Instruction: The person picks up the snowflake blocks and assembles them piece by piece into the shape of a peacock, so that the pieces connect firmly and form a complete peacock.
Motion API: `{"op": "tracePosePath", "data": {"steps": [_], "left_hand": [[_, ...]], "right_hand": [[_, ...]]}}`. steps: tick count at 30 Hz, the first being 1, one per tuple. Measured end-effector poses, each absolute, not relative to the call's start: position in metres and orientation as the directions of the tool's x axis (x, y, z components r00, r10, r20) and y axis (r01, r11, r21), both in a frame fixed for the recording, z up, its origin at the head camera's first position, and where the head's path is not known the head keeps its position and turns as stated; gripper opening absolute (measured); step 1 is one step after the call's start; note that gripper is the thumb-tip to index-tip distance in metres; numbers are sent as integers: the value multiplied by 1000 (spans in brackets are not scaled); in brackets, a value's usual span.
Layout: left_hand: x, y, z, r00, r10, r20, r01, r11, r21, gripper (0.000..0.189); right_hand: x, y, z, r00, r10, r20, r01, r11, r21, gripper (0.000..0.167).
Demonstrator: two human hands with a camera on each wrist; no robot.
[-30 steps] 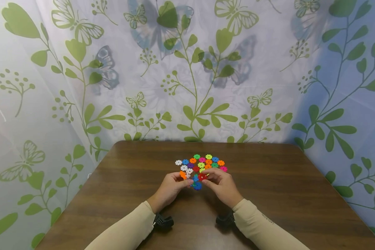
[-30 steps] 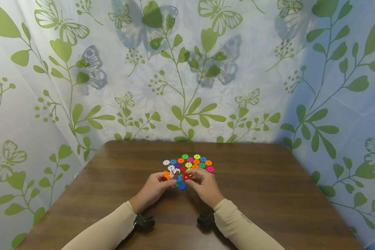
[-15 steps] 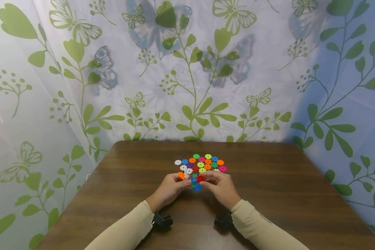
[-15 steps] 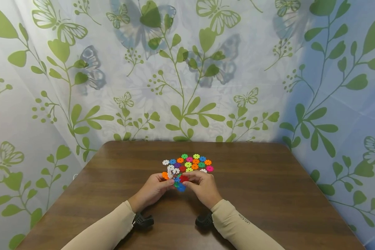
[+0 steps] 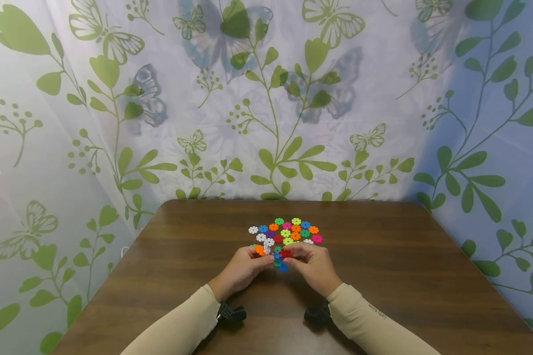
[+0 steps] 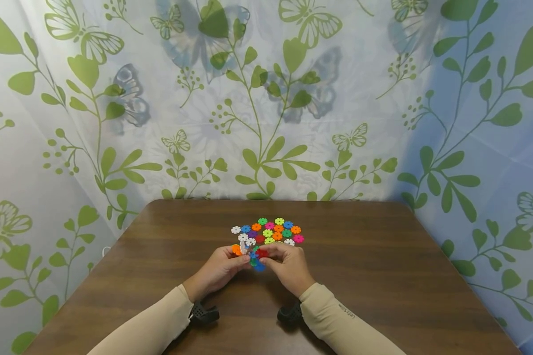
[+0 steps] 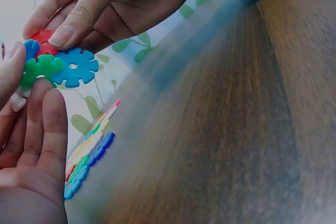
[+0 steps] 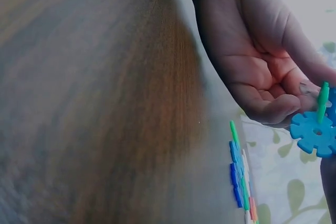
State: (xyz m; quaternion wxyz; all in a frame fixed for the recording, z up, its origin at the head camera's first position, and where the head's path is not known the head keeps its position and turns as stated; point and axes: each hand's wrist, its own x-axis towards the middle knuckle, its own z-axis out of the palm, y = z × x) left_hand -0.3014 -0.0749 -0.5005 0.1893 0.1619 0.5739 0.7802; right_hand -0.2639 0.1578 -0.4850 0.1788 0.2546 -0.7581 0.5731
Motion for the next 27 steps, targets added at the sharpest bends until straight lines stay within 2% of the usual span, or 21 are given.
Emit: {"op": "tracePosePath", "data": {"steps": [5,10,17,23,27], "left_hand": [[-302,-75,-499,-893,447,45,-98,-291,952,19],[-303,-76,-500,-910,413,42,-100,-318,943,5],[-305,-78,-501,-917,396,50,-88,-323,942,9],[-305,-77,-501,-930,364,47,-83,-335,939,8],[-304,-76,-500,-933,355,51,-78,-340,937,7]], "right_hand": [[-268,162,-484,-824,-195,533,-561,145,-815,32],[-276,177,-483,-860,-143,490,-508,159,-846,34],[-295,211,-491,-911,-30,411,-375,473,-797,29],[-301,233,-496,-939,-113,323,-305,706,-639,37],[-302,235,-498,-953,-180,243,-289,780,-556,43]]}}
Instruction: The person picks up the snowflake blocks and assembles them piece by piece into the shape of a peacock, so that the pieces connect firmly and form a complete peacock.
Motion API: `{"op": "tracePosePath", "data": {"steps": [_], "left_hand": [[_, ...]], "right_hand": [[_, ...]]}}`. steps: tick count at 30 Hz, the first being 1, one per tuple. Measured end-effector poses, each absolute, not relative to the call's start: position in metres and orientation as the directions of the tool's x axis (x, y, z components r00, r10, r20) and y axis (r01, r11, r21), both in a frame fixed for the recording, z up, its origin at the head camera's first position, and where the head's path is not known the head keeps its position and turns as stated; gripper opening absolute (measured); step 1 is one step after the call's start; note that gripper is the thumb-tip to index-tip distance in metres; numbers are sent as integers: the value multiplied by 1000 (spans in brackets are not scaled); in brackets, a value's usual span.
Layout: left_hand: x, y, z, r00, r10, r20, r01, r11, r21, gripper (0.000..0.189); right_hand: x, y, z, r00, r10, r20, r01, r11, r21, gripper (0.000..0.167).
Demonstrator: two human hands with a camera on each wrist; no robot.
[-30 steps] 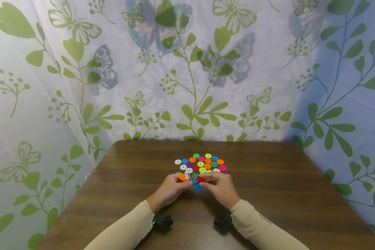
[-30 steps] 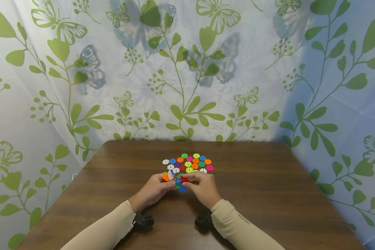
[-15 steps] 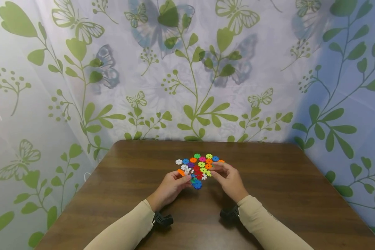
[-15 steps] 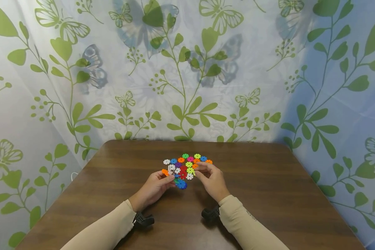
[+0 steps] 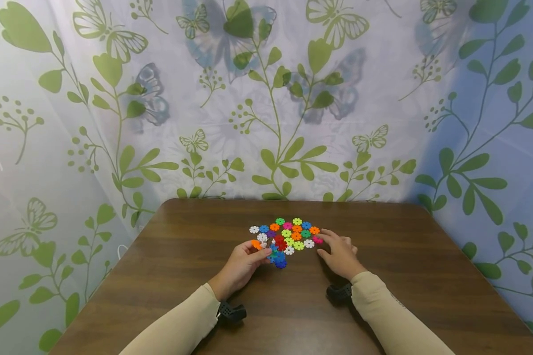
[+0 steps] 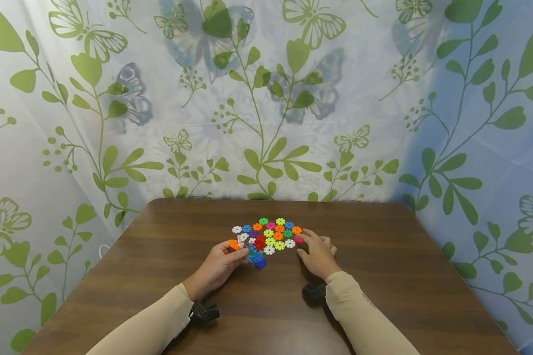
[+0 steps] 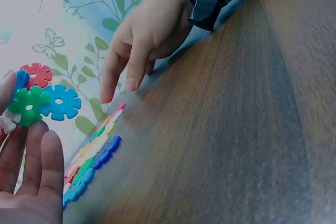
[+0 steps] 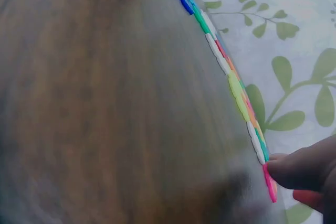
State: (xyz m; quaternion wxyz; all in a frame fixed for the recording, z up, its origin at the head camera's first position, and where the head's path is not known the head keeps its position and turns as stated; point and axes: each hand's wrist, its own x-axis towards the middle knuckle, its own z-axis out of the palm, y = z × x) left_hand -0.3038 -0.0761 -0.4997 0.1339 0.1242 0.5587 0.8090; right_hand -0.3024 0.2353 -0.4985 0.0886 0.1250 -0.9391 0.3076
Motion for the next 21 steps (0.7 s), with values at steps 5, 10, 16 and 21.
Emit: {"op": "tracePosePath", "data": {"steps": [5,10,16,21], "left_hand": [[-303,-76,-498,-931,362,52,-79,-336,939,9],[-301,-76,-499,-933,356,48,-82,-342,936,12],[-301,-76,-502,-934,348,85,-30,-311,950,34],[-301,-76,-502,-931,350,99,-9,-294,956,19]], "right_hand": [[-302,233,-500,-956,-206,210,-286,815,-504,33],[-299,230,-501,-943,-154,295,-291,812,-506,2],[-297,227,-498,-947,-146,287,-292,767,-572,14],[-296,223,-495,-949,-167,268,-309,668,-677,19]]}}
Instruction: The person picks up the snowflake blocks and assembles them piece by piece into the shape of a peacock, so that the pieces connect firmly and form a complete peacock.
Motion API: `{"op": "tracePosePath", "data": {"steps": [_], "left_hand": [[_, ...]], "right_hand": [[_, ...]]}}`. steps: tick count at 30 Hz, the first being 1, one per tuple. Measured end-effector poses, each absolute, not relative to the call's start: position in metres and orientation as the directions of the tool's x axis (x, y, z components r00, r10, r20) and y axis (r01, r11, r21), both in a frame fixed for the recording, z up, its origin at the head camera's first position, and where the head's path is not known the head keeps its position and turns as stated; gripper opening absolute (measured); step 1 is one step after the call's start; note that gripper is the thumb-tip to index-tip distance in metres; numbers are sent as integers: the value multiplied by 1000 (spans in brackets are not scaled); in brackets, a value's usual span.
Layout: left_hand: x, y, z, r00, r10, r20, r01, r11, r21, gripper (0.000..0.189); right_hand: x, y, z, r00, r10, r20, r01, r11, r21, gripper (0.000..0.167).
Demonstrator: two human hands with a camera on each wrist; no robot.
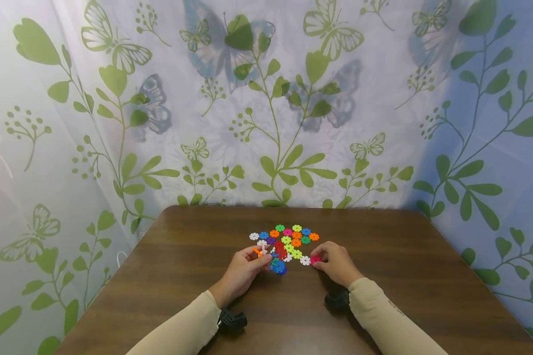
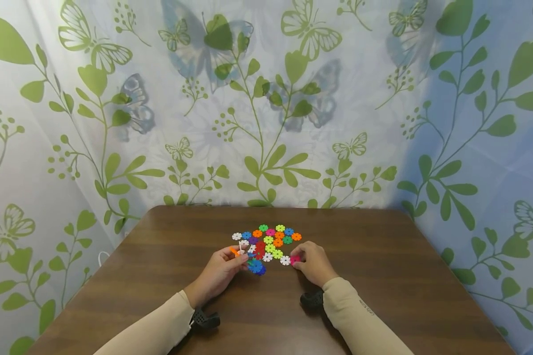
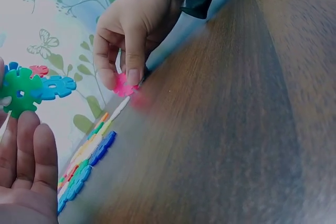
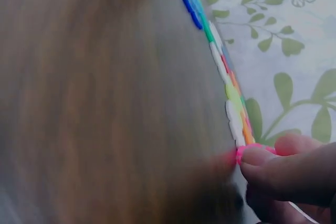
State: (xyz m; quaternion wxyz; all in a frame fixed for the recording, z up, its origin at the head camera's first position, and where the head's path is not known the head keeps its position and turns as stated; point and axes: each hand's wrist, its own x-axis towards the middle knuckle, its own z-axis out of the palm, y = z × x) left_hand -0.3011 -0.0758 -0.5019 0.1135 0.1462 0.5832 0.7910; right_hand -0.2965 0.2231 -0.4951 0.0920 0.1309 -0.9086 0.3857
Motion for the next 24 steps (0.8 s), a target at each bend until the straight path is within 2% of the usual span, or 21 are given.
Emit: {"op": "tracePosePath", "data": {"steps": [6,13,19,24], "left_hand": [[-301,-75,-503,-933,342,112,10,-288,958,16],[-301,-73,-503,-931,340,132,76,-173,982,20],[-300,-72,-503,-909,374,182,163,-82,983,21],[-300,-73,-504,-886,419,198,206,-27,978,23]], "right_hand": [[-293,215,-492,-923,-207,325,-383,597,-705,23],[-283,197,-478,-883,-258,392,-469,457,-755,30],[-274,183,-468,-881,-251,402,-465,300,-833,29],[-270,175,-467,-875,-245,418,-470,221,-854,25]]}}
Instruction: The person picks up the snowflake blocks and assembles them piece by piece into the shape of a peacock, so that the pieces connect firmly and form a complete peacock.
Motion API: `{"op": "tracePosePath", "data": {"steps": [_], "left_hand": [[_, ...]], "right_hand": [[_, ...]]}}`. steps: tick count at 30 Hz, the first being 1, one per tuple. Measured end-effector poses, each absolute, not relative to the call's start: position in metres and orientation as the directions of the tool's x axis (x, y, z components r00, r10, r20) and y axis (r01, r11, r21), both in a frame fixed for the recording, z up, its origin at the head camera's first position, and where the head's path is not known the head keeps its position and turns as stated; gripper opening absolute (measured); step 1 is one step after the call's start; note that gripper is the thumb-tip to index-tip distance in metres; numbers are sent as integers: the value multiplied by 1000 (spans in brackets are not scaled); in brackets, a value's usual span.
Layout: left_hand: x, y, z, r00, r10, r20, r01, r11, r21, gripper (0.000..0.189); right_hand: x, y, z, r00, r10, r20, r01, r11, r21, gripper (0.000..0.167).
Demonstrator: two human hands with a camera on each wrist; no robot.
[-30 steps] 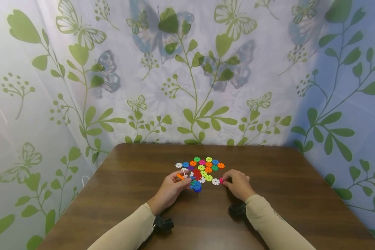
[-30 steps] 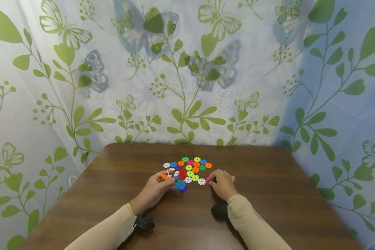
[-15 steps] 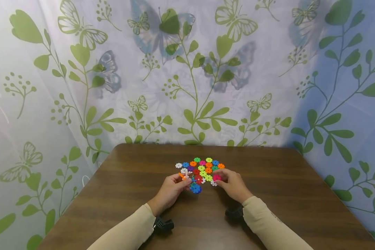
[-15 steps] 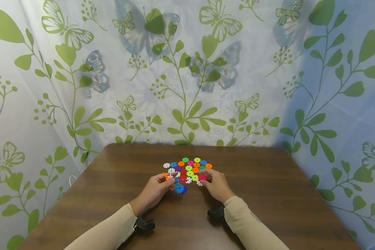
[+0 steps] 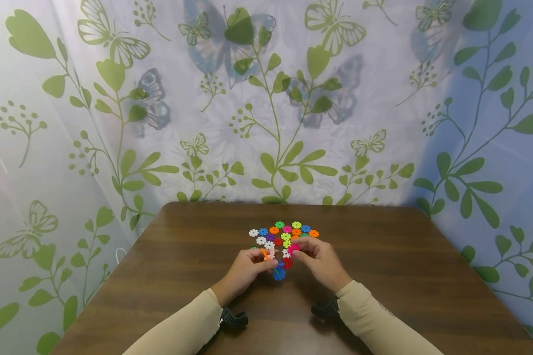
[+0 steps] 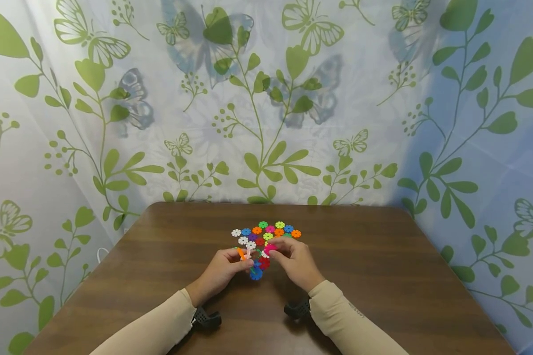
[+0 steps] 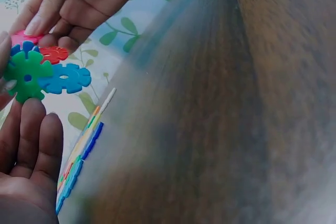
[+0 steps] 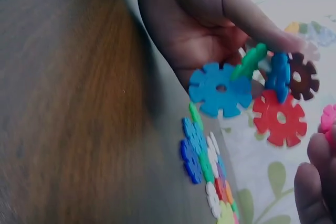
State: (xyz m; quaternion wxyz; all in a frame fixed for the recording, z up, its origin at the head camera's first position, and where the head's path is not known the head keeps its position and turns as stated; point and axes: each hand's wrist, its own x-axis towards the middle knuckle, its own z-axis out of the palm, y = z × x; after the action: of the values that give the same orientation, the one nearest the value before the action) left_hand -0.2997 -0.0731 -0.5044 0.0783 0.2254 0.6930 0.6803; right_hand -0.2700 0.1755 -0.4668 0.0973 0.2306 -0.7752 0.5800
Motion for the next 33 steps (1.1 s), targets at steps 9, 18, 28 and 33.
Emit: {"op": "tracePosePath", "data": {"steps": [9,18,28,33], "left_hand": [[-299,-75,-504,-867,463,183,224,36,974,20],[-298,-76,-502,-861,474,187,237,49,970,19],[-299,-76,-502,-857,478,193,268,92,959,19],[-298,-77,-501,-861,469,198,292,137,946,19]], "right_hand": [[-265,170,-467,-863,-262,433,-489,211,-847,23],[-263,164,-469,-873,-211,440,-477,177,-861,21],[-261,164,-470,-879,-220,423,-465,206,-861,16],[-262,163,-474,-887,-216,408,-448,190,-874,12]]}}
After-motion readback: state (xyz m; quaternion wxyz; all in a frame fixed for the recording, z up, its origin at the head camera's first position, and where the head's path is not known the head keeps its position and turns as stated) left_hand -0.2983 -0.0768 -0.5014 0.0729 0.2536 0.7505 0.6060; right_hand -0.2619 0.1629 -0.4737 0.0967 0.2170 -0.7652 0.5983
